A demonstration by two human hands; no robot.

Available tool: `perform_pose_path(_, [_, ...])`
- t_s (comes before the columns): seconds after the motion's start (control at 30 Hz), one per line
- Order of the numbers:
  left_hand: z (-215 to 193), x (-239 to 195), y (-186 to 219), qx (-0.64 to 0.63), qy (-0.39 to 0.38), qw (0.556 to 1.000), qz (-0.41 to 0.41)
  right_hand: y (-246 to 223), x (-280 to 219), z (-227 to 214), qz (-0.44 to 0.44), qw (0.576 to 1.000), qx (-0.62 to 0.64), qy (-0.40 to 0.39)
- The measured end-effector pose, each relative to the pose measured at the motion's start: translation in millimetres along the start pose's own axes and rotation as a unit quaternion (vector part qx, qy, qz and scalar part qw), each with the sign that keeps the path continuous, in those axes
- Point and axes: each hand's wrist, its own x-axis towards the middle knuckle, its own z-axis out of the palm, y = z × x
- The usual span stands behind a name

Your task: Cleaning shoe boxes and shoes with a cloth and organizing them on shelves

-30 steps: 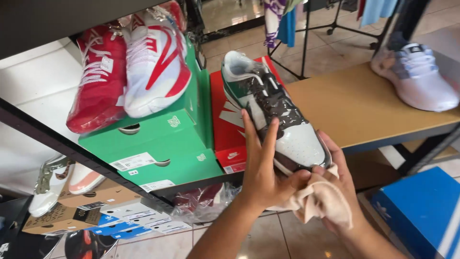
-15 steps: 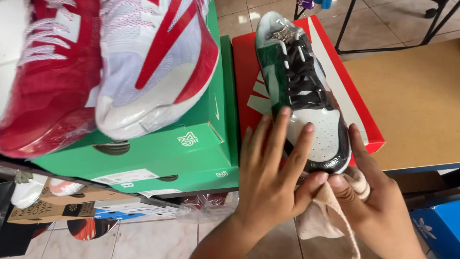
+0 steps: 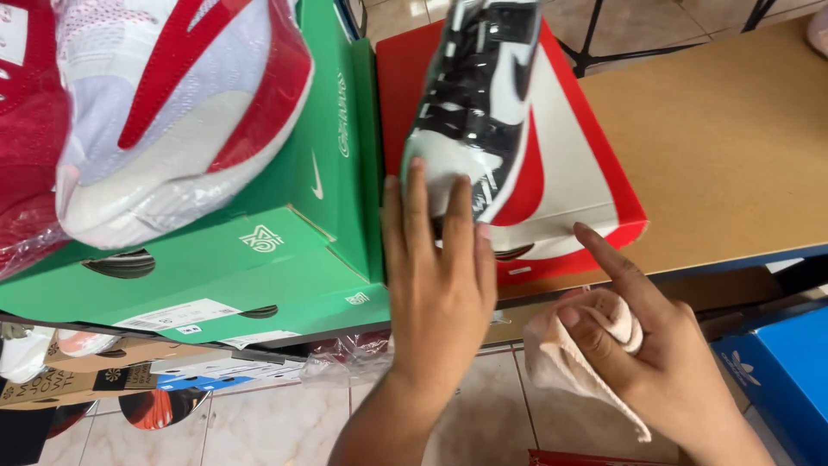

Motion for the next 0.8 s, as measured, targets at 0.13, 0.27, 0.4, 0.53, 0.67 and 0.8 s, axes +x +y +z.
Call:
perform_pose_path(0.13, [3.5,-1.1,0.3,0.062,-0.015,0.998,-0.009,-6.2,1.6,-4.4,-0.031,0.999,0.016,0.040])
perform_pose_path(0.27, [3.8,0.0,1.1,0.080,-0.037,0.996,-0.009,-16.6,5.7,-5.1,-0.081,0.995,0.009,0.050])
perform_pose_path(0.4, [-1.9,-0.5,8.0,0.075,-0.042,0.996,-0.011,-8.2,-5.9,-19.4,-0.071,0.995,0.002,0.066])
perform_pose_path(0.53, [-19.2,-12.0,43.2,-0.106,-0.029,0.991,0.075,27.3,-34.7,-56.9,-0.119,0.991,0.035,0.051])
perform_pose_path(0.67, [3.6,-45.7,88.0,-0.426,-0.183,0.880,0.103,90.2,-98.4,-98.4,-0.178,0.973,0.045,0.140])
perform_pose_path(0.8, [89.1,-151.2,98.7,-0.528,-0.351,0.771,-0.054,190.8,-183.4,-110.3,-0.261,0.952,-0.040,0.156])
